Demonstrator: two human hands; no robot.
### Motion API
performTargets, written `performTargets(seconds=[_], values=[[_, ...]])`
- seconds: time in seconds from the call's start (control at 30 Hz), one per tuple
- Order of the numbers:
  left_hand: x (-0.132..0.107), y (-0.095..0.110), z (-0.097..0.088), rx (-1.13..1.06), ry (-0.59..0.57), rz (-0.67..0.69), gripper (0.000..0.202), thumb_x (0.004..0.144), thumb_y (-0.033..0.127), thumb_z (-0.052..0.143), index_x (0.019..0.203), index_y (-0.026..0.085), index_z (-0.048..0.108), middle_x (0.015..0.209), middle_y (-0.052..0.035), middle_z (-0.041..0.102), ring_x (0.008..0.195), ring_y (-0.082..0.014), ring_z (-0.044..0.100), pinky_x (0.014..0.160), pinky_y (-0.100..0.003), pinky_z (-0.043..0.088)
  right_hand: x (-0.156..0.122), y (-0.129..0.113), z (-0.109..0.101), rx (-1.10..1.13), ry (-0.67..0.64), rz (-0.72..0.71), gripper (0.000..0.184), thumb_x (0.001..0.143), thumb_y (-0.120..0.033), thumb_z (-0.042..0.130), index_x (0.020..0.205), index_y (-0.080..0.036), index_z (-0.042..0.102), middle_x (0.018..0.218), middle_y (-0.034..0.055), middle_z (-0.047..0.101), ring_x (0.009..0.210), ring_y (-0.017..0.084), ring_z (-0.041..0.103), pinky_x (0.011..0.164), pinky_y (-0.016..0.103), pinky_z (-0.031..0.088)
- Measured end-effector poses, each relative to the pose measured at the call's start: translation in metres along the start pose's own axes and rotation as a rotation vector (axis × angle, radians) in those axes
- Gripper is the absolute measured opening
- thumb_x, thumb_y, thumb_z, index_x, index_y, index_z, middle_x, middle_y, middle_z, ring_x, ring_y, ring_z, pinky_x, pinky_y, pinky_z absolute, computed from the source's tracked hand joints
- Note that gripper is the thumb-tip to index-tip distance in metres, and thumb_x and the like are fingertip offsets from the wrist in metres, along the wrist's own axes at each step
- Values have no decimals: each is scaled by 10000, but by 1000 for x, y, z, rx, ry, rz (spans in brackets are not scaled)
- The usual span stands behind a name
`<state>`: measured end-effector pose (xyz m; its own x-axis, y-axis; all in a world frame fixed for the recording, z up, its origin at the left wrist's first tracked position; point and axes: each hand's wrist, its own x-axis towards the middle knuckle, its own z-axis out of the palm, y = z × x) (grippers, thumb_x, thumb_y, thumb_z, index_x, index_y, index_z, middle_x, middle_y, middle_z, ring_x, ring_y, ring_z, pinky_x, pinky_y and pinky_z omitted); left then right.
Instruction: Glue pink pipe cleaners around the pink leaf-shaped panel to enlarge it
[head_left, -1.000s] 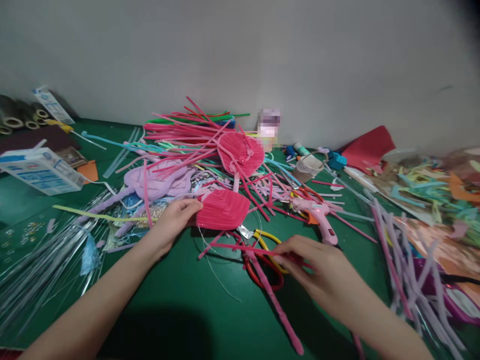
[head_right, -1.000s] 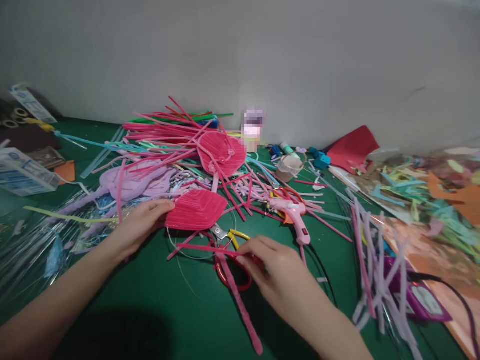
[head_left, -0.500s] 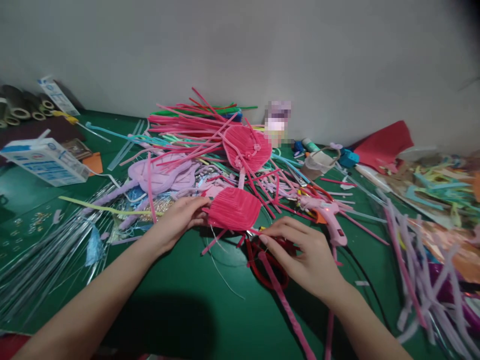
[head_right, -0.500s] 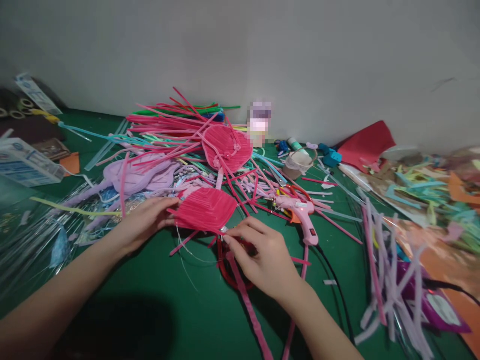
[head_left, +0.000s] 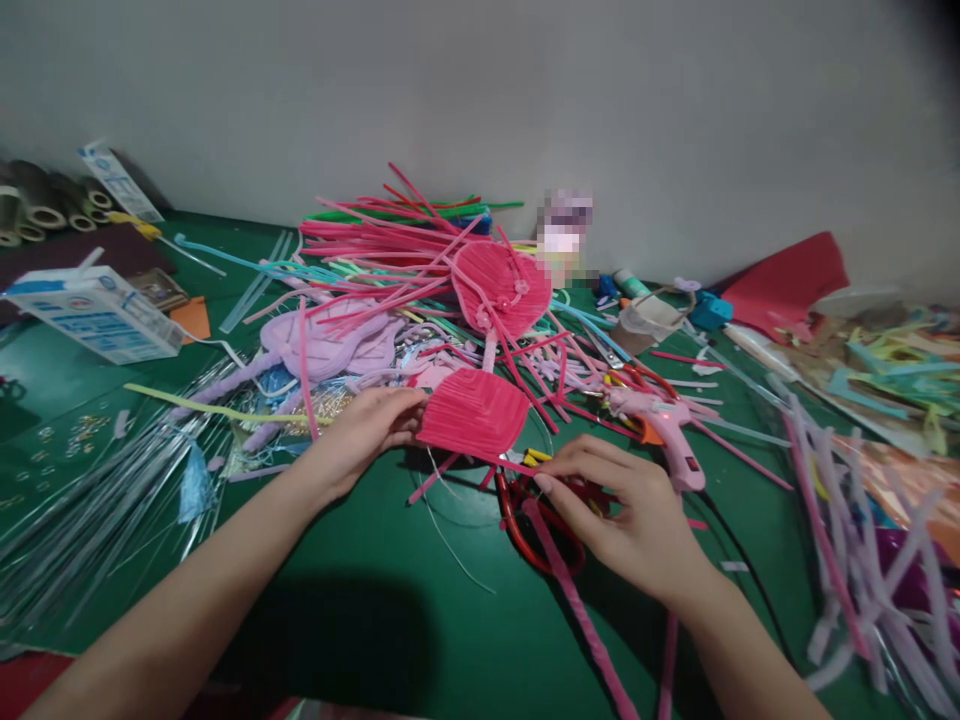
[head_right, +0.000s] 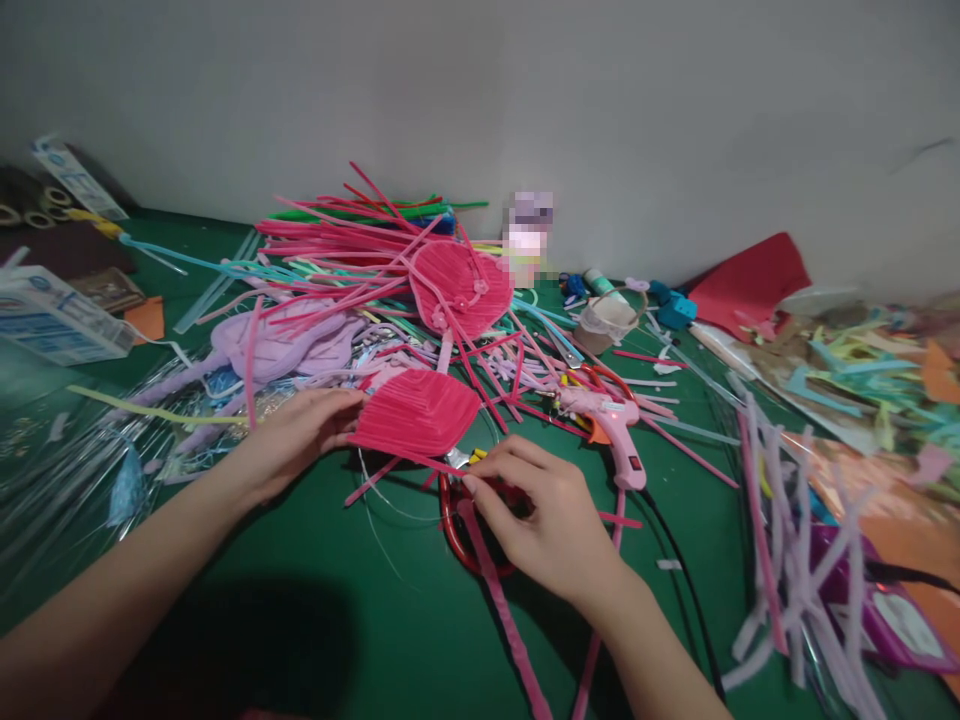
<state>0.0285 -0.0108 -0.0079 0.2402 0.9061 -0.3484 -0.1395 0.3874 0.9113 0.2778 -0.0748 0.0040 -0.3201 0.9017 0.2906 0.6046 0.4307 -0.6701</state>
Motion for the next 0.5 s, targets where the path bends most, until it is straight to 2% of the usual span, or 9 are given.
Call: performTargets(seconds=[0.27, 0.5], values=[[-1, 1, 1, 15, 14, -1, 187, 793, 340, 647, 760, 180, 738, 762, -44, 751, 724, -158, 668, 659, -240, 516, -1, 5, 0, -30, -37, 47, 130, 884, -224, 581, 794, -195, 670, 796, 22, 636, 705, 137, 608, 651, 260, 478], [1, -1, -2, 26, -37, 18, 201, 802, 342, 652, 776, 163, 740, 770, -47, 747, 722, -145, 651, 705, -241, 506, -1, 8, 0, -28, -74, 66, 147, 894, -228, 561, 807, -192, 675, 806, 34, 628, 715, 140, 598, 662, 271, 468]])
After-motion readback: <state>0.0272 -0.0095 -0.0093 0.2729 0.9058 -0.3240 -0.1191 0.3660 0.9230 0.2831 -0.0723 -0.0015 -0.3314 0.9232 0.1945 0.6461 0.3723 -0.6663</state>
